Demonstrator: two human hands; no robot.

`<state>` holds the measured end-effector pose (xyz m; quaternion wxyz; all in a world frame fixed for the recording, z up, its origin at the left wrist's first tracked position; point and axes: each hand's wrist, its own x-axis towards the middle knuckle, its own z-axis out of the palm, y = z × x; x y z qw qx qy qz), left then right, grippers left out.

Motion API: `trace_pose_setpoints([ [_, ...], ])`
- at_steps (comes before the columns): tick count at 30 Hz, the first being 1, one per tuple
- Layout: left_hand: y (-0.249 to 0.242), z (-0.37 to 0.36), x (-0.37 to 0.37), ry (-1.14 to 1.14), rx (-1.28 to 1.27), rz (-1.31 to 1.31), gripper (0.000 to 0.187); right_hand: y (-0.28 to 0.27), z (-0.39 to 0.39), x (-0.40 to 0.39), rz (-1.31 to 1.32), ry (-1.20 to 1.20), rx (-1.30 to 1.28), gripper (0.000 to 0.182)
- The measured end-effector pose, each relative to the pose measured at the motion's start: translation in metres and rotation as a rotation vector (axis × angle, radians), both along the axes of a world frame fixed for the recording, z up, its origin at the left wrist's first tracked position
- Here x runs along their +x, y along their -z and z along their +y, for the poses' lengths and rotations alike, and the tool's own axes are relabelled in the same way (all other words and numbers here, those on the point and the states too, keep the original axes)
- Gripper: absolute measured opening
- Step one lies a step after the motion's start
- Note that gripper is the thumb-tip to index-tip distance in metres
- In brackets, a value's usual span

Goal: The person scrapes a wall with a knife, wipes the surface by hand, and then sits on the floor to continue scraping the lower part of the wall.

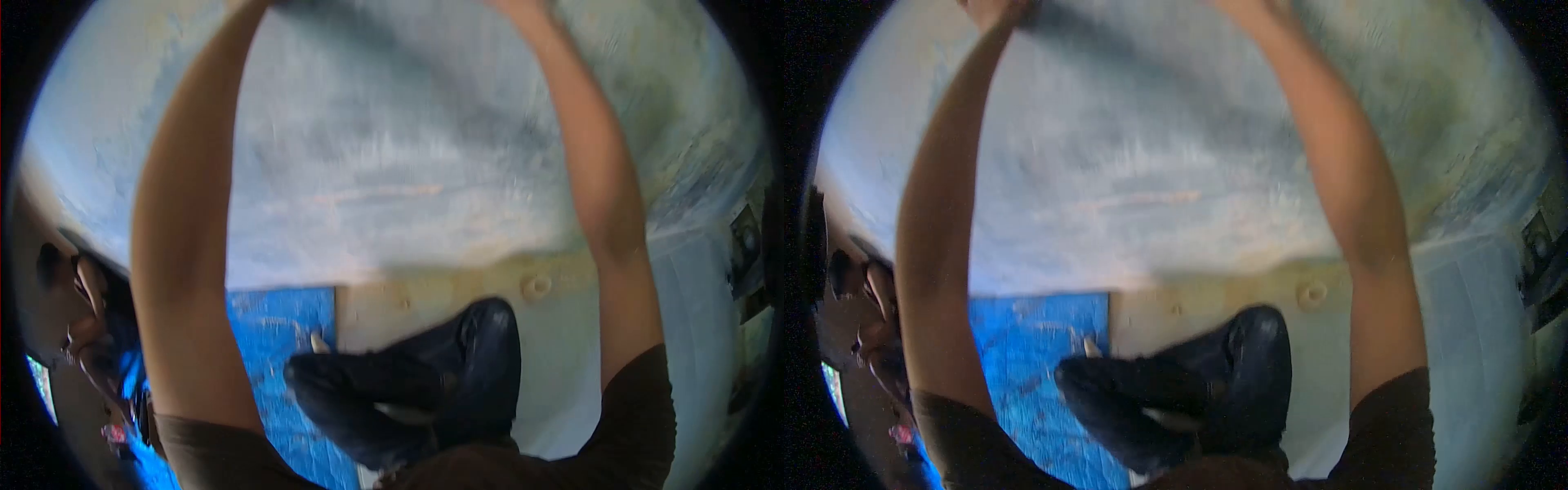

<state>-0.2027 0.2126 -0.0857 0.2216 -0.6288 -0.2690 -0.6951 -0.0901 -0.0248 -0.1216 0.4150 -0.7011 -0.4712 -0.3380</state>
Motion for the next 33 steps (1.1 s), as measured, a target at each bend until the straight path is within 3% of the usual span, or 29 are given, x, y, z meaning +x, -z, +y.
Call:
trace_pose_setpoints([
  [3, -0.007, -0.009, -0.003, 0.002, 0.022, -0.03, 0.067, -0.001, 0.024, 0.031, -0.32, 0.122, 0.058, 0.062],
  [4, -0.009, 0.016, -0.007, 0.083, 0.14, 0.024, 0.083, 0.0, 0.025, 0.031, -0.319, 0.138, 0.071, 0.061],
  [5, -0.007, 0.009, 0.0, 0.057, 0.189, -0.078, 0.057, -0.001, 0.023, 0.024, -0.313, 0.148, 0.076, 0.061],
  [11, -0.003, 0.001, -0.004, 0.067, 0.117, -0.072, 0.054, -0.021, 0.009, -0.009, -0.098, 0.08, -0.176, 0.057],
  [33, 0.003, 0.002, -0.004, 0.081, 0.121, -0.086, 0.057, -0.042, 0.011, -0.005, -0.137, 0.145, -0.334, 0.06],
])
